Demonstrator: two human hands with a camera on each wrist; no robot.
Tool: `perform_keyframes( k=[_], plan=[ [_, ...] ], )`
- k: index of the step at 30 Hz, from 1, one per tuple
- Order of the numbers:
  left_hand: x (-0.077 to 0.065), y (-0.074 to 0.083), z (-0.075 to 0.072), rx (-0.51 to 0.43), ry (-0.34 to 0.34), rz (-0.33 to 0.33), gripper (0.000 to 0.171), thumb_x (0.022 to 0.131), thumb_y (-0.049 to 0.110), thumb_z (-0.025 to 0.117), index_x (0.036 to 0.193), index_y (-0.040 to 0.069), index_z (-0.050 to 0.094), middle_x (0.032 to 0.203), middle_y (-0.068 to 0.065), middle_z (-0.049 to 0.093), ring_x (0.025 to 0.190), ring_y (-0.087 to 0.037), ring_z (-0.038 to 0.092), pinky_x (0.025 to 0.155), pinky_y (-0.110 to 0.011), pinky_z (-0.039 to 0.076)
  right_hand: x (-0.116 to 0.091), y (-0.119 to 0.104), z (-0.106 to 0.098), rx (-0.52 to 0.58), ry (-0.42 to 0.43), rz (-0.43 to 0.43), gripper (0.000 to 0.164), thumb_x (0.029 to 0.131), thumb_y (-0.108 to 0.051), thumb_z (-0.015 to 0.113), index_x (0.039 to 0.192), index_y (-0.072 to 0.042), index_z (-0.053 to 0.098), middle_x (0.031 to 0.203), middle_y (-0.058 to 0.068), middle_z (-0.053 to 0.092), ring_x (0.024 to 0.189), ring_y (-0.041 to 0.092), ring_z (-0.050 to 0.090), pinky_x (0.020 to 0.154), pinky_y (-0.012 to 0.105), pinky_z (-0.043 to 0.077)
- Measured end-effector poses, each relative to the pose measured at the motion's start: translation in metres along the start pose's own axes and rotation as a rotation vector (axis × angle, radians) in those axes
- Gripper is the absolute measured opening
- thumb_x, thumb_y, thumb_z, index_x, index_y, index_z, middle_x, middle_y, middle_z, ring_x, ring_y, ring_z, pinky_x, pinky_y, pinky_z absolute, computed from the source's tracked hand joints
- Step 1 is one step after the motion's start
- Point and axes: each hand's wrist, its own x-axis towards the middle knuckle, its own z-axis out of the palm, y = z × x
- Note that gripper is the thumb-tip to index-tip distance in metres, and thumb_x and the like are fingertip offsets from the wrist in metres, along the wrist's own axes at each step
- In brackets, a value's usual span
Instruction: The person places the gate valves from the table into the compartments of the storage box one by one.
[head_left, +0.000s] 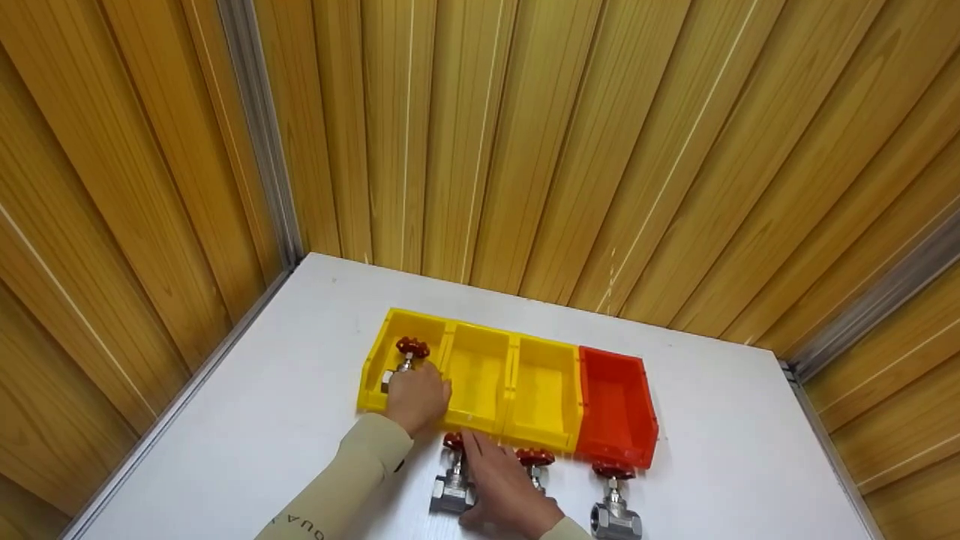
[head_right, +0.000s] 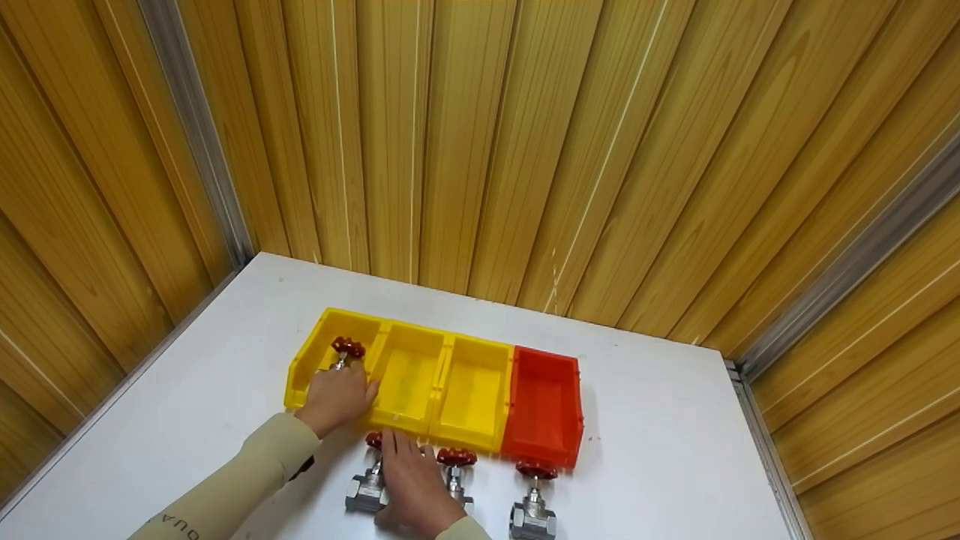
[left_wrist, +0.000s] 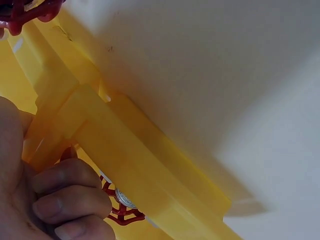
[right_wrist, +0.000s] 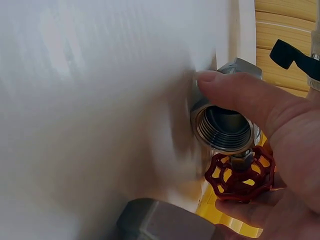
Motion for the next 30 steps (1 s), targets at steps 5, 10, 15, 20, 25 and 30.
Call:
perform_keyframes(
  k=[5,10,15,20,25,30],
  plan=[
    [0.0007,0.0001,0.0004,-0.016,-0.018,-0.004,0.050,0.098,0.047,0.046,0.087,0.000,0.059,0.057,-0.007,0.048,0.048,-0.022,0.048,0.053,-0.039,0.051,0.0010,0.0004,0.0007,0.059,-0.015,0.023,0.128,0.055,-0.033,0.094,0.155,-0.014,0.016,0.156,0.010,0.031,0.138,0.027,0.039,0.113,0.050,0.031],
    [-0.0003,-0.0002,0.0013,-0.028,0.013,0.003,0.049,0.097,0.047,0.048,0.085,0.000,0.060,0.058,-0.008,0.049,0.048,-0.022,0.050,0.050,-0.038,0.050,0.0021,0.0021,0.0019,0.106,-0.011,0.032,0.129,0.054,-0.032,0.094,0.155,-0.016,0.016,0.156,0.009,0.031,0.137,0.028,0.039,0.113,0.050,0.032],
    [-0.0009,-0.0003,0.0007,-0.026,0.033,0.007,0.048,0.097,0.046,0.049,0.079,0.002,0.057,0.058,-0.007,0.046,0.047,-0.022,0.048,0.049,-0.038,0.049,0.0020,0.0034,0.0027,0.138,0.009,0.022,0.130,0.053,-0.031,0.094,0.155,-0.017,0.015,0.156,0.009,0.032,0.137,0.027,0.040,0.112,0.050,0.033],
    [-0.0014,-0.0003,-0.0007,-0.030,0.028,0.007,0.048,0.097,0.045,0.049,0.082,0.001,0.058,0.057,-0.007,0.046,0.047,-0.022,0.047,0.050,-0.038,0.049,0.0014,0.0043,0.0040,0.149,0.021,0.016,0.131,0.052,-0.030,0.094,0.155,-0.017,0.016,0.157,0.010,0.031,0.137,0.030,0.040,0.111,0.051,0.033],
    [-0.0015,-0.0007,0.0005,-0.052,0.044,0.000,0.046,0.096,0.045,0.050,0.081,0.001,0.057,0.057,-0.008,0.048,0.049,-0.024,0.051,0.050,-0.039,0.049,0.0006,0.0031,0.0040,0.107,0.051,-0.003,0.126,0.052,-0.033,0.094,0.153,-0.010,0.022,0.151,0.013,0.038,0.132,0.032,0.045,0.109,0.050,0.037],
    [-0.0003,-0.0012,0.0008,-0.084,0.034,-0.009,0.045,0.096,0.044,0.050,0.081,0.002,0.057,0.058,-0.008,0.049,0.050,-0.025,0.053,0.053,-0.040,0.050,-0.0004,0.0029,0.0057,0.064,0.089,-0.028,0.124,0.051,-0.033,0.093,0.151,-0.007,0.025,0.147,0.014,0.043,0.128,0.033,0.048,0.107,0.049,0.039]
  ],
)
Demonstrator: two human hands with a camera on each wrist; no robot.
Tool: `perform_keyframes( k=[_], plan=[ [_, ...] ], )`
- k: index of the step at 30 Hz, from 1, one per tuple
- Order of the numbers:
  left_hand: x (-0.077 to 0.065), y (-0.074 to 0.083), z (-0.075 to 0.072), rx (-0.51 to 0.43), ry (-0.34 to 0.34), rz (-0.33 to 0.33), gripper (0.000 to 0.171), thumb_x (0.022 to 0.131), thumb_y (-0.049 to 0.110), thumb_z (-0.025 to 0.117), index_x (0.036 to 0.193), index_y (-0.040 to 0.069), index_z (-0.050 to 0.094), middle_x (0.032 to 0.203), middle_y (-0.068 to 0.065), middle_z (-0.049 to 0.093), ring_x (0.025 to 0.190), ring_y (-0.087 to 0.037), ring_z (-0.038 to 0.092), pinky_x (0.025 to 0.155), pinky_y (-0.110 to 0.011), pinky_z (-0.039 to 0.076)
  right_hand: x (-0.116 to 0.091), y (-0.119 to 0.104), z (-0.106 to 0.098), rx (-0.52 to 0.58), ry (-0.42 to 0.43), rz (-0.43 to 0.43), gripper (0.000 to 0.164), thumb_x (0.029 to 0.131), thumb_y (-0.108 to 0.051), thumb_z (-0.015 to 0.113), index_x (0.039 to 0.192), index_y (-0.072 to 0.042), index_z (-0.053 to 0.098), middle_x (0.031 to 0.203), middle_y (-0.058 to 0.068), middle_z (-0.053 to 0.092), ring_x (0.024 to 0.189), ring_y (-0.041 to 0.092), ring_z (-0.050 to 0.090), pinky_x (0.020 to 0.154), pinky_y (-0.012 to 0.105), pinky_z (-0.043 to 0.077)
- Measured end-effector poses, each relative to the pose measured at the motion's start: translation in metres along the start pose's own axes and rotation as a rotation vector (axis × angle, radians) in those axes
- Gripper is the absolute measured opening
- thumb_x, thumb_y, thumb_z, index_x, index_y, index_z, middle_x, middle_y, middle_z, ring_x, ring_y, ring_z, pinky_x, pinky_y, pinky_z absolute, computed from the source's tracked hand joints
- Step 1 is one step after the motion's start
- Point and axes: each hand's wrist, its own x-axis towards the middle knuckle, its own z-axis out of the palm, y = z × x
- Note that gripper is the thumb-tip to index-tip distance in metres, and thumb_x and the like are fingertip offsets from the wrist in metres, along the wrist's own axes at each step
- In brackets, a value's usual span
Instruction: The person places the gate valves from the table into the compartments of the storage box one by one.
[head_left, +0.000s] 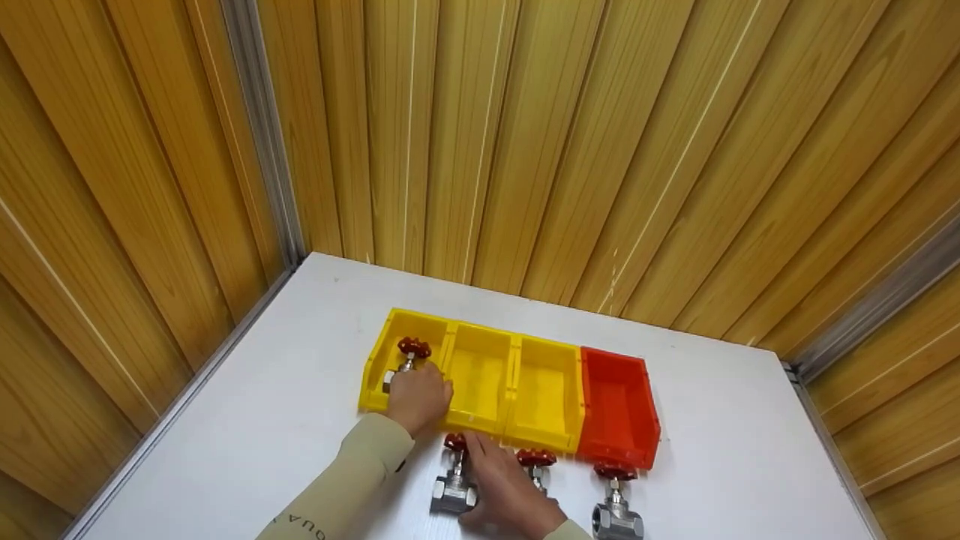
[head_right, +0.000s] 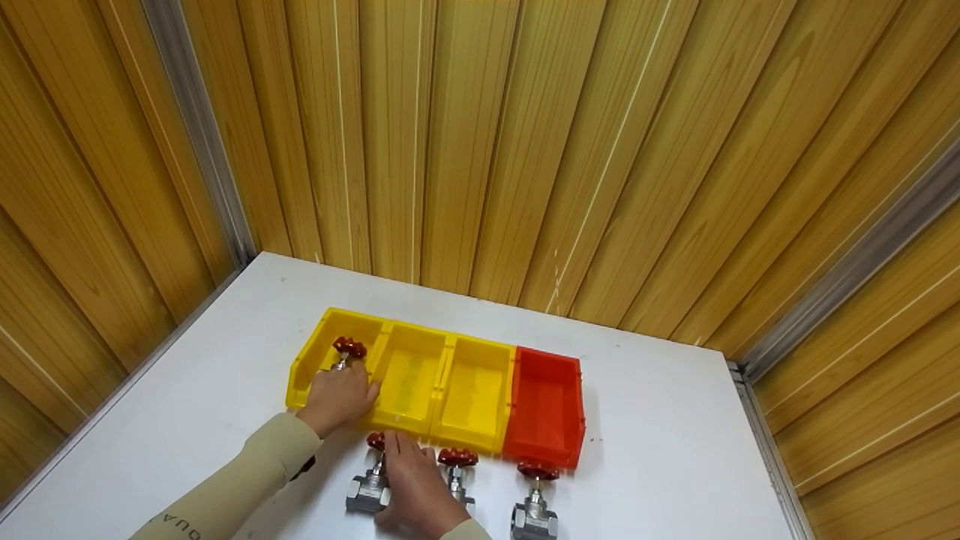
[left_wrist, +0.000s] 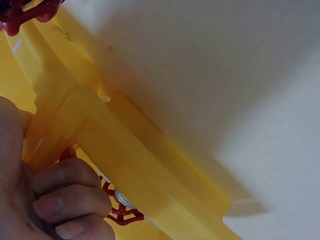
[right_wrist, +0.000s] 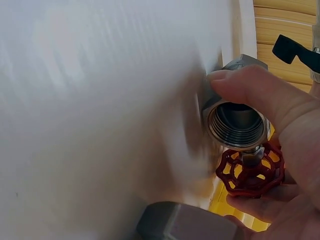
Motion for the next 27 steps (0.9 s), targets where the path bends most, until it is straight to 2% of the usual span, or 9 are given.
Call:
perform_keyframes(
  k=[3,11,18,21,27],
  plan=[
    [0.000,0.000,-0.001,0.001,-0.015,-0.002,0.046,0.097,0.044,0.049,0.083,0.001,0.057,0.058,-0.008,0.048,0.050,-0.024,0.049,0.053,-0.040,0.050,0.000,0.001,0.000,0.012,-0.002,-0.003,0.125,0.051,-0.032,0.093,0.152,-0.007,0.024,0.148,0.013,0.042,0.129,0.033,0.048,0.108,0.048,0.039],
    [0.000,0.000,-0.001,0.018,-0.023,0.007,0.047,0.097,0.045,0.048,0.083,0.001,0.058,0.057,-0.007,0.046,0.048,-0.022,0.046,0.052,-0.040,0.049,0.001,0.002,-0.007,0.122,-0.076,0.053,0.125,0.055,-0.032,0.093,0.154,-0.010,0.019,0.155,0.012,0.033,0.136,0.032,0.039,0.111,0.049,0.034],
    [-0.001,0.001,-0.001,0.035,-0.025,0.008,0.047,0.097,0.045,0.049,0.085,0.001,0.058,0.058,-0.007,0.046,0.048,-0.022,0.046,0.051,-0.039,0.049,-0.001,0.001,-0.010,0.046,-0.026,-0.009,0.125,0.054,-0.038,0.093,0.152,-0.006,0.023,0.150,0.013,0.039,0.132,0.032,0.044,0.109,0.051,0.036],
    [0.000,0.001,-0.001,0.031,-0.032,0.006,0.047,0.097,0.045,0.048,0.087,0.000,0.059,0.059,-0.008,0.048,0.049,-0.022,0.047,0.052,-0.040,0.050,-0.001,0.001,-0.011,0.051,-0.033,-0.005,0.124,0.054,-0.039,0.093,0.151,-0.006,0.024,0.149,0.011,0.040,0.130,0.030,0.045,0.109,0.051,0.036],
    [0.000,0.001,-0.001,0.021,-0.002,0.003,0.046,0.096,0.045,0.050,0.084,0.000,0.058,0.056,-0.008,0.048,0.049,-0.023,0.049,0.053,-0.040,0.051,0.001,0.002,-0.015,0.039,-0.040,-0.005,0.119,0.055,-0.042,0.092,0.149,-0.009,0.027,0.142,0.007,0.045,0.123,0.026,0.049,0.106,0.049,0.040]
  ],
)
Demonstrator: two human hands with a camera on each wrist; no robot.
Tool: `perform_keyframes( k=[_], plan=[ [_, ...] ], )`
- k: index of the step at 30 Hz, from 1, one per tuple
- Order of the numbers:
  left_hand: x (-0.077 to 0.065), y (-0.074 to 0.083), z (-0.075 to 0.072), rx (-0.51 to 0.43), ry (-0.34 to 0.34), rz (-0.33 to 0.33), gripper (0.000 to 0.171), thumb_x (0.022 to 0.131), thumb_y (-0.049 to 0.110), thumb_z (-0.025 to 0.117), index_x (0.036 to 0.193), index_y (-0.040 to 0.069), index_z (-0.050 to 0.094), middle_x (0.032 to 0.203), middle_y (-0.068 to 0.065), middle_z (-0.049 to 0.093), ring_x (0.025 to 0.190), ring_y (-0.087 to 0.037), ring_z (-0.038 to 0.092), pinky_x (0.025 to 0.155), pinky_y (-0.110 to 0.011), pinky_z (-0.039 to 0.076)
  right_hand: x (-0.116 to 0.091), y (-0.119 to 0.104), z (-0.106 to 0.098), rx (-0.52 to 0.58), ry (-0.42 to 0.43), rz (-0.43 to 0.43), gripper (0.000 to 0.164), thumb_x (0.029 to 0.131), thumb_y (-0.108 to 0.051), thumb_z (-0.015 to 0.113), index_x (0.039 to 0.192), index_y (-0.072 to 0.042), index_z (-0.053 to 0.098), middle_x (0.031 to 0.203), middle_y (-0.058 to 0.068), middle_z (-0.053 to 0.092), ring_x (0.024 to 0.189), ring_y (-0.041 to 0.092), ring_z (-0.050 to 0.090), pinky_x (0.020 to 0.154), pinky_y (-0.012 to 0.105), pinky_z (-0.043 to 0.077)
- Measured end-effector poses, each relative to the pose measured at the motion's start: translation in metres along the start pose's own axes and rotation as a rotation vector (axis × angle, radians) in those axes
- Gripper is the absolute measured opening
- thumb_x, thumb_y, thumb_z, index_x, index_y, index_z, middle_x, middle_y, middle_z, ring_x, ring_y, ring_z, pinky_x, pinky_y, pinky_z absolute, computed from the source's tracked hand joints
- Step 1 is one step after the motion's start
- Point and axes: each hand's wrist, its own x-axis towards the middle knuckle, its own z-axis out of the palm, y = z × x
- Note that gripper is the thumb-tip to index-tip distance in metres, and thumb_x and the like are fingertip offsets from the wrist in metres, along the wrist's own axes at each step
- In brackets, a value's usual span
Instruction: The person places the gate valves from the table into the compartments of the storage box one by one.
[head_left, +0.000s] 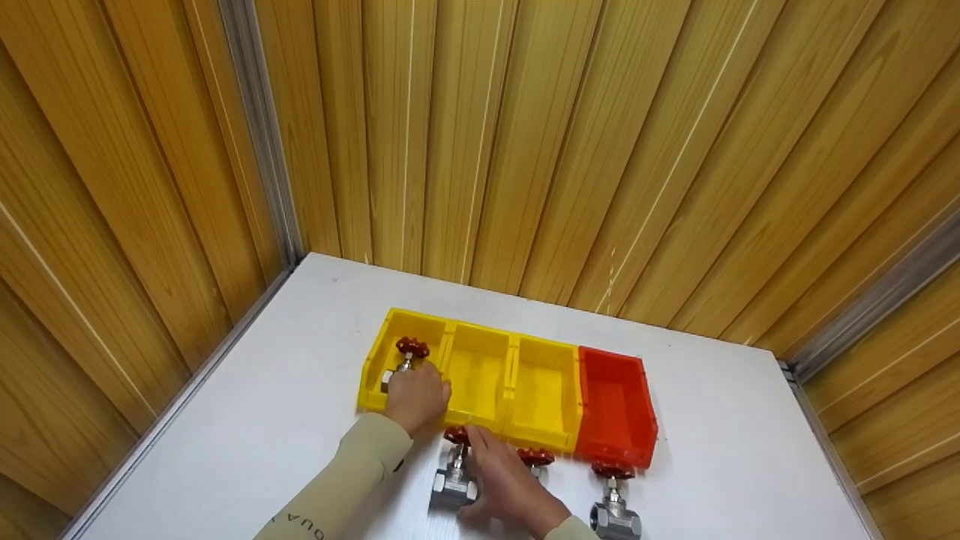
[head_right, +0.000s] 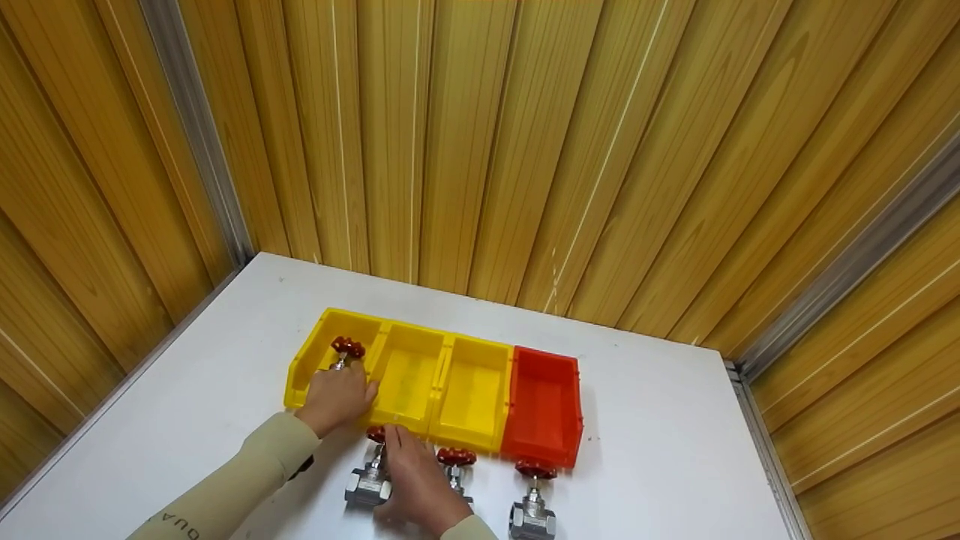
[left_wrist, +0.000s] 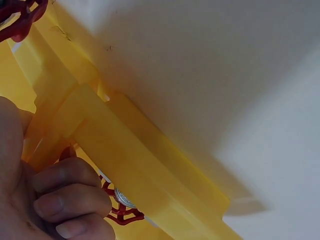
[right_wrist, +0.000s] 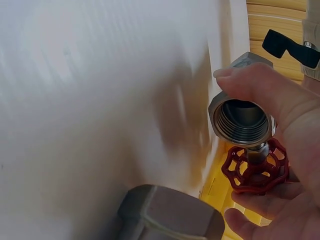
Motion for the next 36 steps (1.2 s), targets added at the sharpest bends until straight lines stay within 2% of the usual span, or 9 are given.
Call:
perform_keyframes(
  k=[6,13,19,25,30,36],
  plan=[
    [0.001,-0.002,0.001,0.026,-0.018,0.004,0.046,0.097,0.045,0.048,0.085,0.000,0.058,0.055,-0.007,0.045,0.047,-0.022,0.044,0.054,-0.038,0.051,-0.001,0.001,-0.002,0.007,0.038,-0.017,0.123,0.055,-0.038,0.093,0.152,-0.007,0.023,0.148,0.009,0.042,0.129,0.032,0.047,0.108,0.049,0.039],
    [0.001,-0.003,0.003,0.005,0.032,0.013,0.045,0.096,0.043,0.051,0.081,0.001,0.055,0.054,-0.006,0.044,0.045,-0.020,0.042,0.049,-0.037,0.048,0.002,0.001,-0.007,-0.007,0.069,-0.042,0.121,0.054,-0.037,0.093,0.150,-0.008,0.026,0.144,0.008,0.045,0.128,0.026,0.048,0.109,0.044,0.038],
    [0.000,-0.003,0.004,0.016,0.053,0.022,0.045,0.096,0.043,0.051,0.080,0.001,0.056,0.053,-0.006,0.044,0.044,-0.020,0.043,0.049,-0.038,0.049,0.003,0.002,-0.014,0.021,0.051,-0.022,0.120,0.058,-0.036,0.092,0.152,-0.008,0.023,0.151,0.011,0.038,0.135,0.028,0.043,0.111,0.045,0.036],
    [0.001,-0.003,0.004,0.015,0.011,0.014,0.047,0.097,0.044,0.049,0.081,0.000,0.057,0.054,-0.006,0.044,0.045,-0.020,0.044,0.049,-0.039,0.050,0.004,0.004,-0.019,0.021,0.083,-0.044,0.119,0.059,-0.033,0.092,0.152,-0.007,0.022,0.152,0.012,0.036,0.136,0.028,0.041,0.110,0.043,0.036],
    [0.003,-0.001,0.001,-0.031,-0.026,-0.014,0.047,0.096,0.044,0.049,0.088,-0.001,0.060,0.055,-0.007,0.047,0.048,-0.022,0.047,0.052,-0.040,0.050,0.008,0.004,-0.025,0.044,0.084,-0.006,0.119,0.060,-0.030,0.092,0.153,-0.007,0.020,0.156,0.015,0.029,0.141,0.030,0.036,0.111,0.044,0.035],
    [0.002,0.000,0.001,-0.006,-0.041,-0.009,0.047,0.096,0.045,0.049,0.087,0.000,0.059,0.054,-0.005,0.045,0.047,-0.020,0.044,0.051,-0.037,0.049,0.012,0.005,-0.029,0.064,0.061,0.038,0.119,0.061,-0.033,0.092,0.153,-0.007,0.020,0.156,0.016,0.028,0.141,0.032,0.035,0.111,0.047,0.034]
  ],
)
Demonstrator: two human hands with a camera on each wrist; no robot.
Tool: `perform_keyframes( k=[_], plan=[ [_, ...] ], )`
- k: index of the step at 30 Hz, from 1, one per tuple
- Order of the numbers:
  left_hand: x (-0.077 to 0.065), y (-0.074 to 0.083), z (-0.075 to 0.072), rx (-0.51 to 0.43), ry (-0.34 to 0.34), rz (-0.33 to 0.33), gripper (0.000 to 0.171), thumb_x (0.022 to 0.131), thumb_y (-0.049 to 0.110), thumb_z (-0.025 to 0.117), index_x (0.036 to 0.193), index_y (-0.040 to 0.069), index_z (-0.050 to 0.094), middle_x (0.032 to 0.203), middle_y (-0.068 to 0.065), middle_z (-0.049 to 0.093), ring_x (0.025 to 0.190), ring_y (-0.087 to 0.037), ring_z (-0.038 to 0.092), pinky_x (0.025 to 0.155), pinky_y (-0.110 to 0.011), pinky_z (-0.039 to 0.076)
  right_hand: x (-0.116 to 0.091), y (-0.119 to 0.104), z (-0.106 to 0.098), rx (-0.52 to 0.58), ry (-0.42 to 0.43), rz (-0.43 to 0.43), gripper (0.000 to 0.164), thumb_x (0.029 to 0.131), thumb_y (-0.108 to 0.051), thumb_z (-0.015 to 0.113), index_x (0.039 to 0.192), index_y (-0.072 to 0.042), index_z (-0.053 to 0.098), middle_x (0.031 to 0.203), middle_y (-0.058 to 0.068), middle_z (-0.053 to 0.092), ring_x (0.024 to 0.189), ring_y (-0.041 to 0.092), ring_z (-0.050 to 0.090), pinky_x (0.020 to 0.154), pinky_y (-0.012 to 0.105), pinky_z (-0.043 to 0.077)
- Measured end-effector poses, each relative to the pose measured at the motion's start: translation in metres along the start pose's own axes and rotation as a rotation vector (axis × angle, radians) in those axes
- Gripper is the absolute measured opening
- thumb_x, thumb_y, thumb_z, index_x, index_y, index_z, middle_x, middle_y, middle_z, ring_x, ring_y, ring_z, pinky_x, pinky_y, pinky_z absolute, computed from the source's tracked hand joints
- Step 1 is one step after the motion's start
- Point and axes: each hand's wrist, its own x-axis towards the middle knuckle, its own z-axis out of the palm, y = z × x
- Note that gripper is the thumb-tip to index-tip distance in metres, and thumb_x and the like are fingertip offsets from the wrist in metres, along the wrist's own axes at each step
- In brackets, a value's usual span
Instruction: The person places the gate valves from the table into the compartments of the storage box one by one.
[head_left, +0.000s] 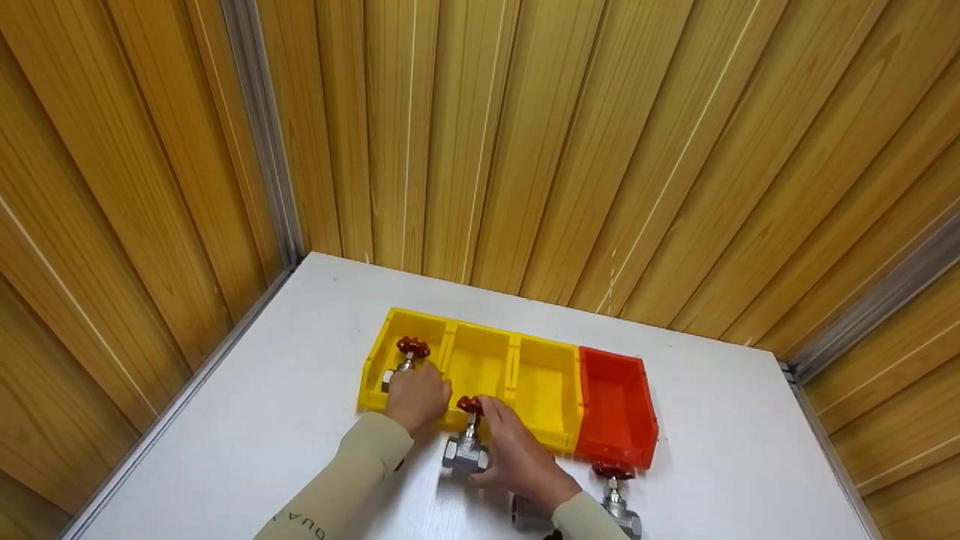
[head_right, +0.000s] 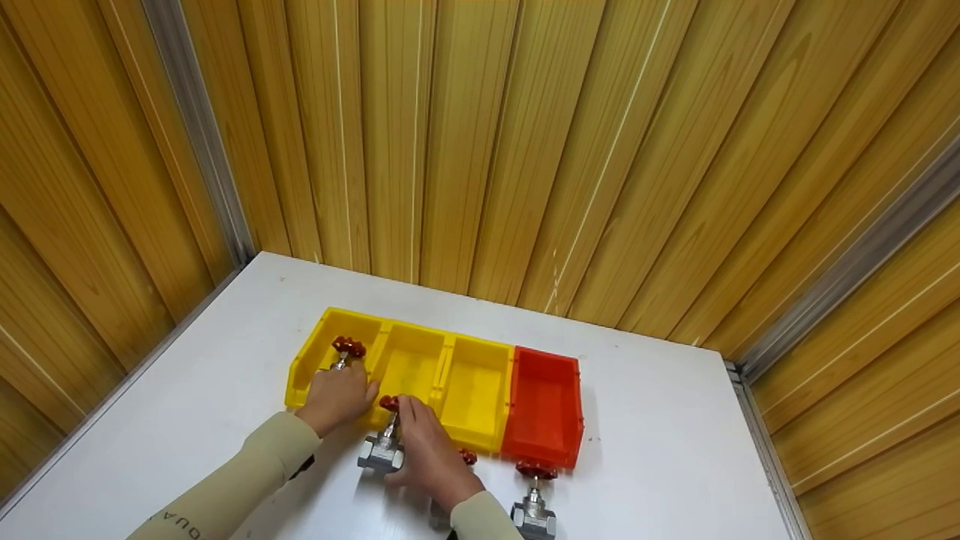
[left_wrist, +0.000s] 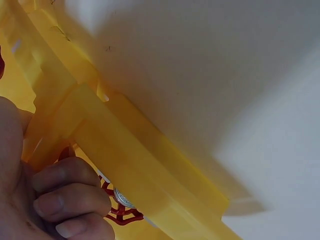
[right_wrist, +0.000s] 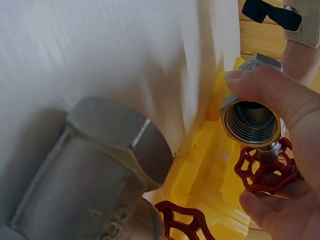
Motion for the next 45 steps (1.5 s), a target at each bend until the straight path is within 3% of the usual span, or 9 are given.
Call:
perform_keyframes(
  k=[15,25,38,45],
  plan=[
    [0.000,-0.001,0.001,-0.018,-0.010,0.007,0.048,0.096,0.046,0.049,0.088,0.000,0.060,0.059,-0.007,0.048,0.049,-0.022,0.046,0.052,-0.039,0.049,0.011,0.000,-0.007,0.017,0.005,0.033,0.114,0.063,-0.032,0.091,0.152,-0.016,0.023,0.155,0.006,0.031,0.139,0.026,0.038,0.109,0.045,0.038],
    [-0.001,-0.001,0.003,0.005,0.030,0.017,0.046,0.096,0.044,0.050,0.087,0.000,0.060,0.053,-0.005,0.044,0.046,-0.020,0.042,0.048,-0.036,0.046,0.016,0.003,-0.010,-0.005,0.024,0.023,0.116,0.064,-0.029,0.090,0.154,-0.012,0.020,0.157,0.012,0.027,0.142,0.030,0.034,0.108,0.045,0.037],
    [-0.001,0.000,0.003,0.007,0.032,0.013,0.046,0.096,0.044,0.049,0.090,0.000,0.060,0.054,-0.006,0.044,0.046,-0.020,0.042,0.049,-0.037,0.047,0.022,0.007,-0.014,-0.037,0.063,0.007,0.115,0.065,-0.028,0.090,0.154,-0.012,0.019,0.157,0.012,0.027,0.142,0.030,0.034,0.109,0.044,0.037],
    [-0.003,-0.001,0.002,0.005,0.028,0.015,0.046,0.096,0.045,0.050,0.089,0.000,0.059,0.054,-0.005,0.043,0.047,-0.018,0.039,0.045,-0.033,0.041,0.025,0.009,-0.015,-0.027,0.059,0.024,0.115,0.066,-0.028,0.090,0.155,-0.015,0.018,0.158,0.011,0.026,0.143,0.030,0.034,0.107,0.045,0.039]
  ],
)
